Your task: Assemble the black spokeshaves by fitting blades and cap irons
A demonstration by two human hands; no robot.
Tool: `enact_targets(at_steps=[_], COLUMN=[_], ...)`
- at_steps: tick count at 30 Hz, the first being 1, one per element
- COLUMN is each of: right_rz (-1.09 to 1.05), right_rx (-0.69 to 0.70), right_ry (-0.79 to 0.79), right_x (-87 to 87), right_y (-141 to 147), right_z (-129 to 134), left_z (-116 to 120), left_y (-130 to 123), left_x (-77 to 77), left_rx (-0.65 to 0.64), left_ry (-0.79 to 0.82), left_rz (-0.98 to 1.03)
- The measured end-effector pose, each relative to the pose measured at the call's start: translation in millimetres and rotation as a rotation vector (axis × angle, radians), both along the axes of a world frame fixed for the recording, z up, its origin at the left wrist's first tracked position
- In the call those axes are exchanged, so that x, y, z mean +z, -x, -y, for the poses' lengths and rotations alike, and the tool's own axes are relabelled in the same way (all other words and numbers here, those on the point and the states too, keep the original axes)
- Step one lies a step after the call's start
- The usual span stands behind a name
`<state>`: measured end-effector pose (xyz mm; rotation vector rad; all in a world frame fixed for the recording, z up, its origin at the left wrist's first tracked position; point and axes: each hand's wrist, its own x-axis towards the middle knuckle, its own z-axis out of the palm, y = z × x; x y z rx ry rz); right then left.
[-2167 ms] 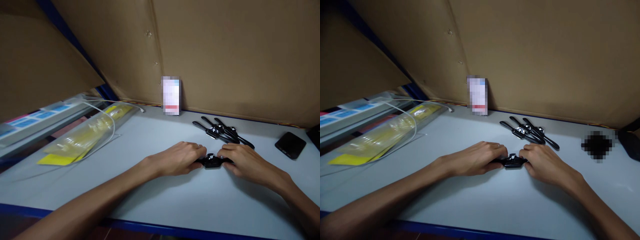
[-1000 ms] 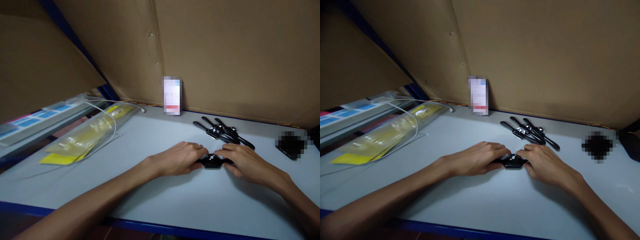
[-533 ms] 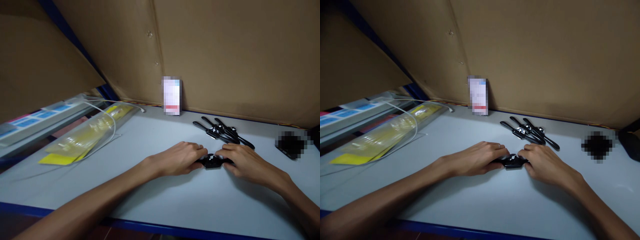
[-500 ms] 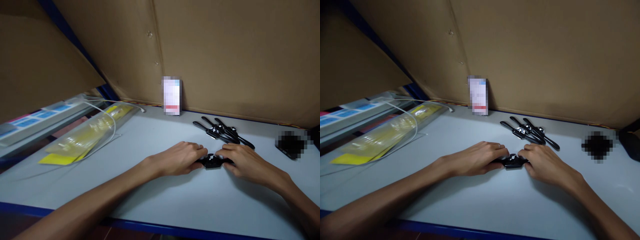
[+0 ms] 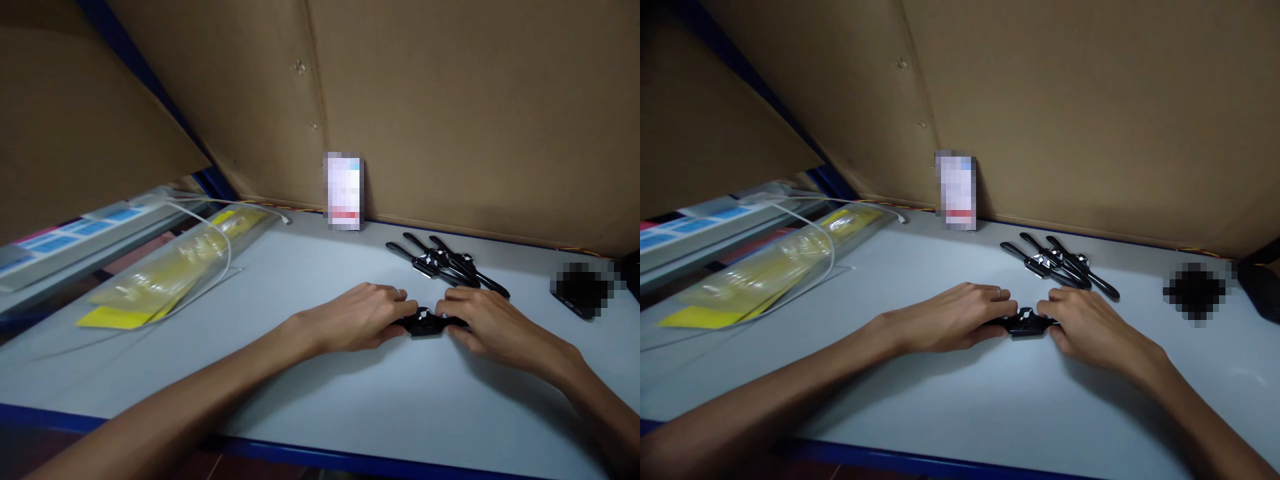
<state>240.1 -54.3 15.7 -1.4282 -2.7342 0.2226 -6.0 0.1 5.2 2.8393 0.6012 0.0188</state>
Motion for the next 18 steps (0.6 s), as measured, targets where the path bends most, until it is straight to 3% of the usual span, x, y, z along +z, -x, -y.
enact_targets(at_steps=[11,14,18], right_rz=[-0.051,-0.166,-0.183], right_rx=[-0.083,-0.116,-0.037], right_ry=[0.016,-0.061,-0.196], right_x=[3.8,2.3,-9.9], right_y=[1,4,11], right_z=[0,0,1], left_z=[0,0,0], left_y=[2,1,1], left_x=[0.0,0.1,-1.3], left_rx=[-0.01,-0.002,-0.006], left_ry=[0.002,-0.011,-0.034], left_rz=[0.031,0.009,0.039])
